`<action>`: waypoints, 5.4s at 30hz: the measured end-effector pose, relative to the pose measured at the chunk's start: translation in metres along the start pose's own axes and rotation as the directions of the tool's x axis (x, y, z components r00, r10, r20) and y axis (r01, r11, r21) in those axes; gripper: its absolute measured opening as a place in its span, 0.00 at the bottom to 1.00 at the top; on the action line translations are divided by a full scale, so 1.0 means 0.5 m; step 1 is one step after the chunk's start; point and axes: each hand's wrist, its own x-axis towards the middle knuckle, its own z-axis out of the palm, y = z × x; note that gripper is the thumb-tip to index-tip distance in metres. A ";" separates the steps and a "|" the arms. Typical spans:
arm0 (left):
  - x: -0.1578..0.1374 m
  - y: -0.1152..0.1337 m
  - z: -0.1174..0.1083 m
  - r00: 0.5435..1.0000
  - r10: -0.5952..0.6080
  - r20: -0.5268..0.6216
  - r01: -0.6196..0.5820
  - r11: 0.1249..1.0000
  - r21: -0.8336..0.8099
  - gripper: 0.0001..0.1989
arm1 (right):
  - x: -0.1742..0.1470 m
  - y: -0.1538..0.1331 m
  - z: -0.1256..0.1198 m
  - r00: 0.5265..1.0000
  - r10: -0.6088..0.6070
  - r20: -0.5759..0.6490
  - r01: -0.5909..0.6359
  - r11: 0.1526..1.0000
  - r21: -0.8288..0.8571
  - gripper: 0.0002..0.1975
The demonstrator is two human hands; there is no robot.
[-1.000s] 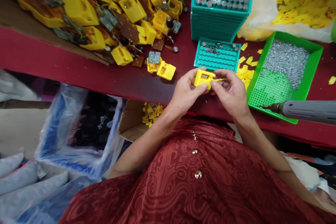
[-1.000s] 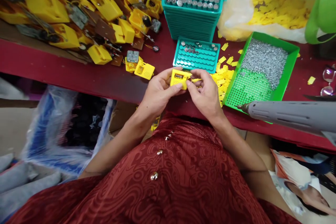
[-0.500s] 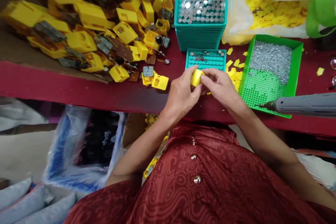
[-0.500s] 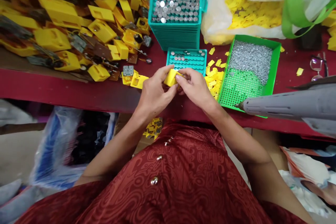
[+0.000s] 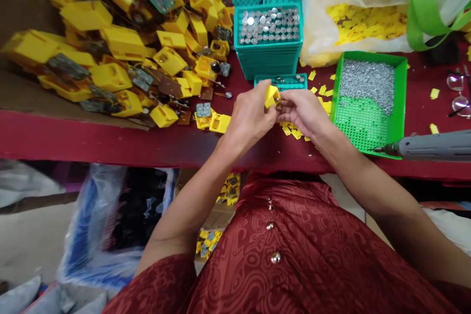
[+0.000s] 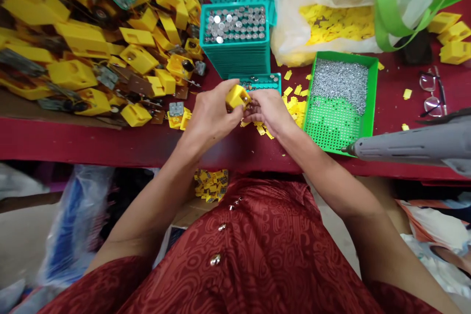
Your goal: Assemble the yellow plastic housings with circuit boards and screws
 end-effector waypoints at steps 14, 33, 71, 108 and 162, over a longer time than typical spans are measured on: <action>-0.002 -0.047 0.003 0.959 -0.271 0.076 0.250 0.698 -0.671 0.26 | -0.007 -0.007 -0.008 0.998 -0.022 -0.051 0.023 0.999 0.024 0.10; -0.102 -0.029 -0.024 0.824 -0.335 0.456 0.442 -0.123 -0.889 0.15 | 0.018 0.032 -0.059 0.887 -0.462 0.011 0.367 0.690 -0.624 0.08; -0.111 -0.032 -0.001 0.811 -0.435 0.391 0.455 0.050 -0.889 0.19 | 0.042 -0.007 -0.095 0.868 -0.423 0.262 0.354 0.154 -0.922 0.08; -0.123 -0.063 -0.009 0.807 -0.241 0.540 0.470 -0.292 -0.833 0.20 | 0.035 0.002 -0.047 0.928 -0.362 -0.089 0.228 0.740 -0.633 0.12; -0.115 -0.038 0.062 0.873 -0.385 0.301 0.414 0.256 -0.874 0.25 | -0.039 0.040 -0.021 0.900 -0.433 -0.050 0.310 0.717 -0.624 0.02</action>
